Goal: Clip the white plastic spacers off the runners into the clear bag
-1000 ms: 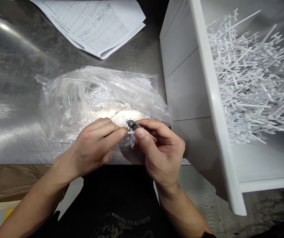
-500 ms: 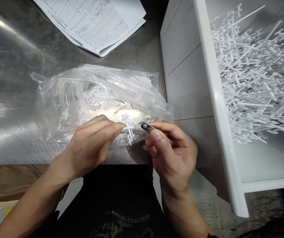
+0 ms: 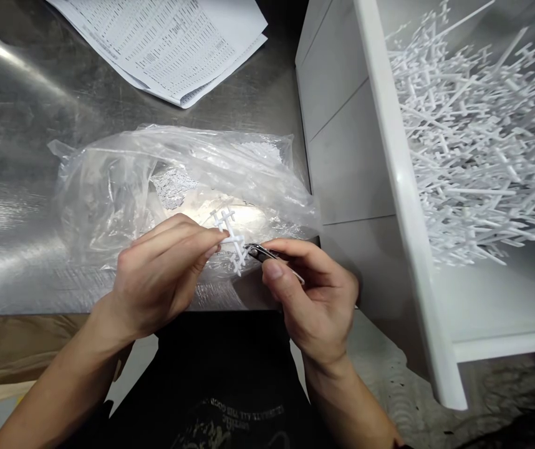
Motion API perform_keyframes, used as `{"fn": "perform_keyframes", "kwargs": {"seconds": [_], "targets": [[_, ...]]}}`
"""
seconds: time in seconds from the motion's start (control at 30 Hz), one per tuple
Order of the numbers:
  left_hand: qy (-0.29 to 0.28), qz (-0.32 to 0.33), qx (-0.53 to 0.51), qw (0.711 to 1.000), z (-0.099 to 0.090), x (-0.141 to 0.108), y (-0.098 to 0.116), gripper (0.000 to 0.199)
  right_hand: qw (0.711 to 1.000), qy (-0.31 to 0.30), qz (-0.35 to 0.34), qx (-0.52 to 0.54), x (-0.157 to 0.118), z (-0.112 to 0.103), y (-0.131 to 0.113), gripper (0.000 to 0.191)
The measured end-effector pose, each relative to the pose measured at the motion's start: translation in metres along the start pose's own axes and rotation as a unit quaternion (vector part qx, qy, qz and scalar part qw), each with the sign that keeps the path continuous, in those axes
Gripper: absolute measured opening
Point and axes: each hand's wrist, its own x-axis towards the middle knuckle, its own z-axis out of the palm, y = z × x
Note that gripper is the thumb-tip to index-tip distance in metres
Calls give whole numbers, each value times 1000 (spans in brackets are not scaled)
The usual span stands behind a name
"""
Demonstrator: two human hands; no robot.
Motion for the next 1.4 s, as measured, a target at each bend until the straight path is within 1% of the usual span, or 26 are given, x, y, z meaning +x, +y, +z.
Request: {"fn": "perform_keyframes", "kwargs": {"seconds": [0.1,0.2,0.3,0.4,0.5,0.6,0.73,1.0,1.13,1.23,1.33,1.4], "targets": [[3,6,3,1000,0,0,0,27,1000,-8,-7,-11,-2,-1,4,14],[-4,7,15,1000,1,1,-1,24,999,-3,-20,-34,-3,0,7,12],[-13,-1,42,999,2,4,1,20,999,8,-21,-50,-2,1,9,7],[-15,-16,70,997,2,6,3,17,999,14,-12,-34,1,2,8,5],[-13,-18,81,996,2,6,3,17,1000,17,-1,3,2,1,6,9],[-10,-14,93,996,3,5,1,18,1000,-5,2,22,1,1,2,15],[-15,-3,97,995,3,5,0,17,999,-25,-8,24,-1,1,-1,21],[-19,-7,73,997,4,2,-2,23,999,-33,-23,13,-1,2,0,25],[-8,8,76,997,6,0,-4,25,999,-35,-21,5,-4,2,0,21],[-1,21,83,996,7,0,-5,27,1000,-22,-17,-6,-7,4,2,14],[-14,24,106,994,8,2,-5,23,1000,-3,-5,0,-7,8,4,6],[-20,18,113,993,8,3,-4,20,1000,-1,15,21,-5,9,5,4]]}}
